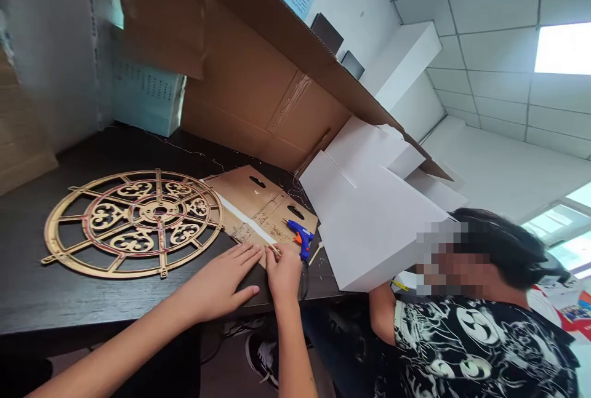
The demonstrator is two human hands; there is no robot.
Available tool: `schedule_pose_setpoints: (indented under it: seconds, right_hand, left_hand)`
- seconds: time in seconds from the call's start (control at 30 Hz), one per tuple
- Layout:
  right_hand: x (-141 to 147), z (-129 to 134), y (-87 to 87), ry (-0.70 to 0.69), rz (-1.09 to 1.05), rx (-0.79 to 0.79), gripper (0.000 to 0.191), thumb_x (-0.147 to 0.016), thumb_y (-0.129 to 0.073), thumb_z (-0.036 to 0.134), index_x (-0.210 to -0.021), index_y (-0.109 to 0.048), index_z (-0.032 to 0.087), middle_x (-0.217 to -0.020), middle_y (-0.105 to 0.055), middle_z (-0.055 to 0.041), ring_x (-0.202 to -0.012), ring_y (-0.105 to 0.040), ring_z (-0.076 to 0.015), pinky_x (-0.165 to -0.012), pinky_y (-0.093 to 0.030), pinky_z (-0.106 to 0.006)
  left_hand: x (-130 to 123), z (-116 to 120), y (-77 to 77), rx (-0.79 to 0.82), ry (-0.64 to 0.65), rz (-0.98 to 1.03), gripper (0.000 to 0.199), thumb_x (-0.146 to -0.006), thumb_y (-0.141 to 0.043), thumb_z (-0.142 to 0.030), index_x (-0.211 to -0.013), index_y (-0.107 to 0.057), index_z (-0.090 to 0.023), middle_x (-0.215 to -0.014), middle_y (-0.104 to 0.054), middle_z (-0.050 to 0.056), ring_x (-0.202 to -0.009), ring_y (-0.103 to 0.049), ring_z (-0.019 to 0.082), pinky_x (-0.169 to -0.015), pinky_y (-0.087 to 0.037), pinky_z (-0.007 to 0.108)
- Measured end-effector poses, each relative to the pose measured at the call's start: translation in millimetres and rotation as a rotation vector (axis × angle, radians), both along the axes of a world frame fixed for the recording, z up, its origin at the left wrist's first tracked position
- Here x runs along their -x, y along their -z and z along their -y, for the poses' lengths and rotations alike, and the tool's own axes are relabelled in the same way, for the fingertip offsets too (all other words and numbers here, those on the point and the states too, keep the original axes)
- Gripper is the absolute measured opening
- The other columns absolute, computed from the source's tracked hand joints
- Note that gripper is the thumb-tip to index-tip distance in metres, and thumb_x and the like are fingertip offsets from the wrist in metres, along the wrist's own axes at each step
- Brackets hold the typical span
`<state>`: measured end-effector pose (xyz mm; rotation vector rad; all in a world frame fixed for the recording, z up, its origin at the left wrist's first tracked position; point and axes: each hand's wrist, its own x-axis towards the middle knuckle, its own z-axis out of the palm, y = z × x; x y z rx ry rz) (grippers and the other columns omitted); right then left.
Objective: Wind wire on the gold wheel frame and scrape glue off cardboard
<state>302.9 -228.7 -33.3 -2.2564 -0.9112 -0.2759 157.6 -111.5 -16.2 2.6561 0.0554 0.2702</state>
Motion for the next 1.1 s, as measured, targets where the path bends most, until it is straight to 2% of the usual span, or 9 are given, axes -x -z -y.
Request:
schedule_pose_setpoints:
  seconds: [0.2,0.5,0.63,0.83,1.0,1.1]
  right_hand:
    - [-0.4,-1.2,1.9,0.039,0.001,-0.002,0.026,-0.090,-0.055,0.033,-0.089,-0.076,0.017,-0.081,-0.074,-0.0103,-0.074,-0.070,-0.0213,-0.071,-0.053,-0.027]
    - [1.6,-4.6,-0.2,0.103,0.013,0.063,0.025,-0.088,-0.055,0.033,-0.095,-0.073,0.016,-0.080,-0.073,-0.0106,-0.074,-0.070,-0.0230,-0.064,-0.048,-0.028]
    - [1.7,-2.8,-1.1,0.088,0.021,0.065,0.022,-0.088,-0.055,0.033,-0.087,-0.071,0.018,-0.073,-0.070,-0.0071,-0.067,-0.067,-0.0215,-0.058,-0.043,-0.026]
    - [-0.5,-0.5,-0.9,0.048,-0.021,0.000,0.035,-0.096,-0.042,0.039,-0.085,-0.067,0.018,-0.074,-0.070,-0.0059,-0.066,-0.067,-0.0172,-0.058,-0.047,-0.022]
    - [4.9,-4.4,-0.5,0.087,0.007,0.030,0.024,-0.088,-0.057,0.038,-0.085,-0.071,0.018,-0.074,-0.071,-0.0067,-0.068,-0.066,-0.0192,-0.062,-0.046,-0.024]
    - [8.1,-5.8,-3.2,0.108,0.041,0.076,0.022,-0.087,-0.057,0.036,-0.083,-0.070,0.019,-0.071,-0.070,-0.0056,-0.066,-0.066,-0.0196,-0.060,-0.043,-0.025]
  left_hand:
    - [-1.1,0.1,5.3,0.018,-0.004,0.037,0.074,-0.091,-0.051,-0.045,-0.154,-0.036,-0.008,-0.161,-0.032,0.014,-0.151,-0.028,0.029,-0.128,-0.021,0.047]
    - [-1.6,-0.8,4.4,0.019,-0.002,0.092,0.070,-0.090,-0.054,-0.043,-0.151,-0.042,-0.010,-0.157,-0.040,0.015,-0.149,-0.033,0.031,-0.126,-0.026,0.049]
    - [-2.3,-1.4,4.3,0.009,-0.004,0.073,0.071,-0.090,-0.053,-0.044,-0.150,-0.043,-0.009,-0.157,-0.039,0.015,-0.149,-0.033,0.031,-0.126,-0.026,0.049]
    - [-3.1,-1.7,7.8,0.017,-0.017,0.105,0.070,-0.090,-0.053,-0.047,-0.148,-0.046,-0.010,-0.155,-0.043,0.015,-0.148,-0.035,0.031,-0.125,-0.028,0.048]
    - [-3.4,-1.8,8.9,-0.005,-0.006,0.093,0.071,-0.090,-0.052,-0.044,-0.151,-0.042,-0.010,-0.158,-0.038,0.015,-0.149,-0.034,0.031,-0.126,-0.026,0.048]
    - [-3.6,-2.0,7.5,-0.009,-0.002,0.086,0.072,-0.090,-0.052,-0.044,-0.152,-0.040,-0.010,-0.159,-0.038,0.014,-0.149,-0.032,0.030,-0.126,-0.025,0.047]
